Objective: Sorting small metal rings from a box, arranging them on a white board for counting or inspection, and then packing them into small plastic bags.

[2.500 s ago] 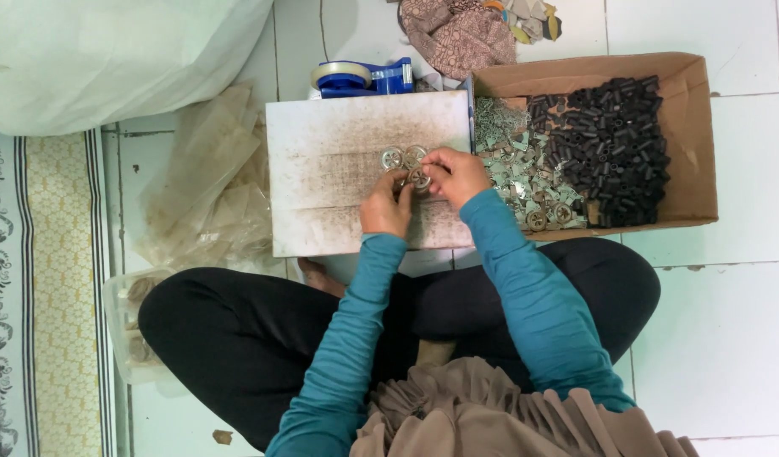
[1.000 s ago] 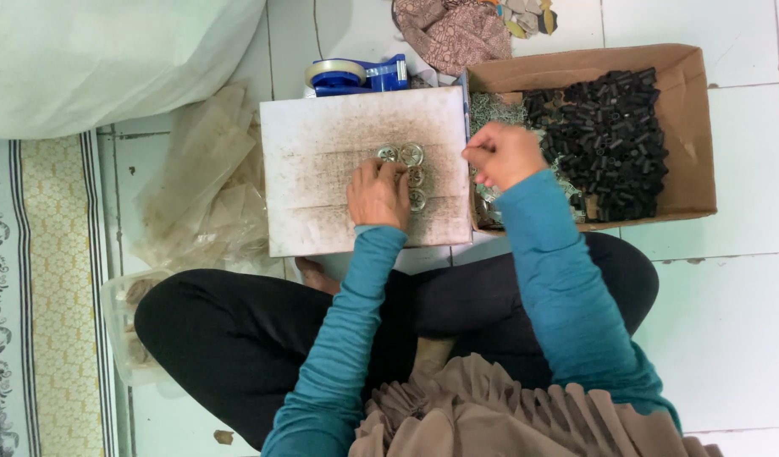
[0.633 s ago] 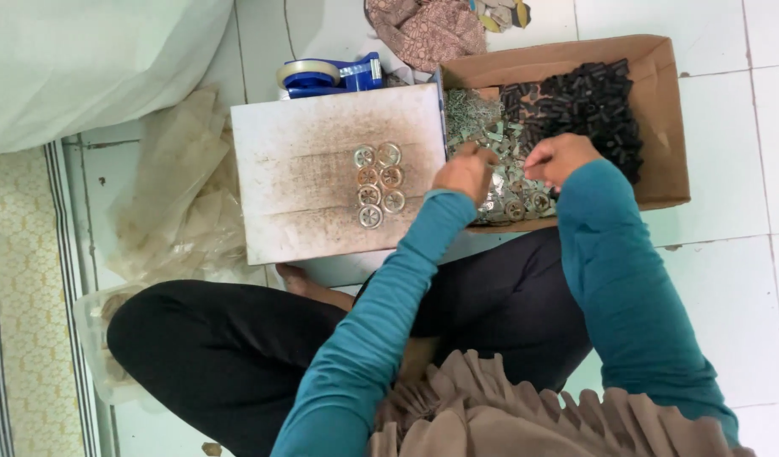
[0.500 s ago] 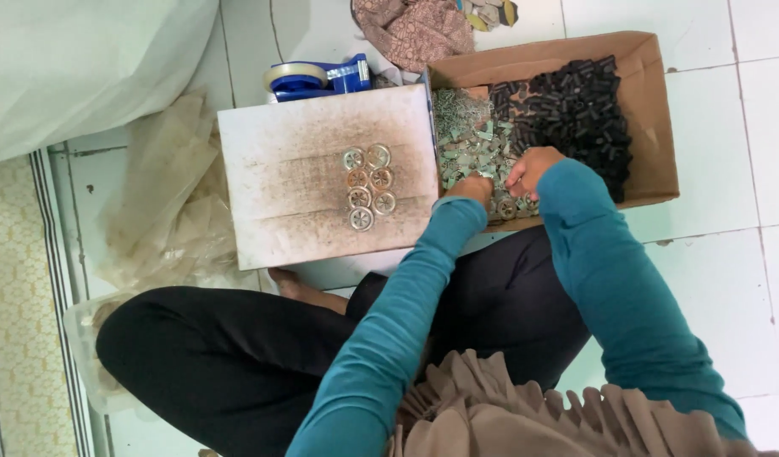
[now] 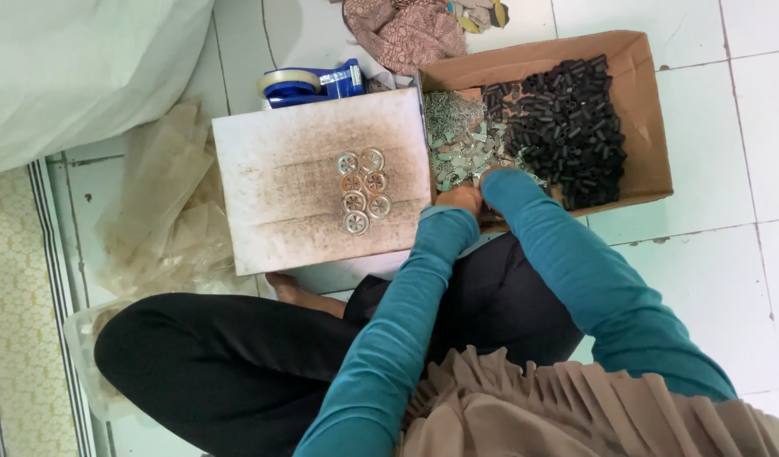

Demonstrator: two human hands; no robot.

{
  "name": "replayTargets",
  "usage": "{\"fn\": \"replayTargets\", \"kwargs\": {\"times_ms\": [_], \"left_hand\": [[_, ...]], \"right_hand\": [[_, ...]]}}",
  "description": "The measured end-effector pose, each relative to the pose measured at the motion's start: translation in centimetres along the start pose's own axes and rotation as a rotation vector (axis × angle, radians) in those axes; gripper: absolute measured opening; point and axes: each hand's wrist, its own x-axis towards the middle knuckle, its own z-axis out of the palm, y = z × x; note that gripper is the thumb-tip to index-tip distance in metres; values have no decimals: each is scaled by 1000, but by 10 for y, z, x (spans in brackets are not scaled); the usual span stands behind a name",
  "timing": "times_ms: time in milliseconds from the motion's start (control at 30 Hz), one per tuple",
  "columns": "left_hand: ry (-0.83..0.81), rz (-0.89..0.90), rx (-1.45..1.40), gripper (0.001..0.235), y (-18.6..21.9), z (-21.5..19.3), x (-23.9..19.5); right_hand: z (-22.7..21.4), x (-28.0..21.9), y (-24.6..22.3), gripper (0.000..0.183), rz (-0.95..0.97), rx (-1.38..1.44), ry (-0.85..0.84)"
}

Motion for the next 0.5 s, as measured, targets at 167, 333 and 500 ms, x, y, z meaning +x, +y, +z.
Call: {"fn": "replayTargets", "kwargs": {"times_ms": [167, 333, 500], "left_hand": [[-16, -30, -70, 35, -7, 18, 12], [43, -84, -180, 35, -27, 62, 65], [134, -5, -357, 53, -25, 42, 43]], "right_hand": [[8, 24, 0, 21, -30, -62, 116], [66, 82, 32, 17, -72, -128, 221], [-15, -42, -20, 15, -79, 94, 189]]}}
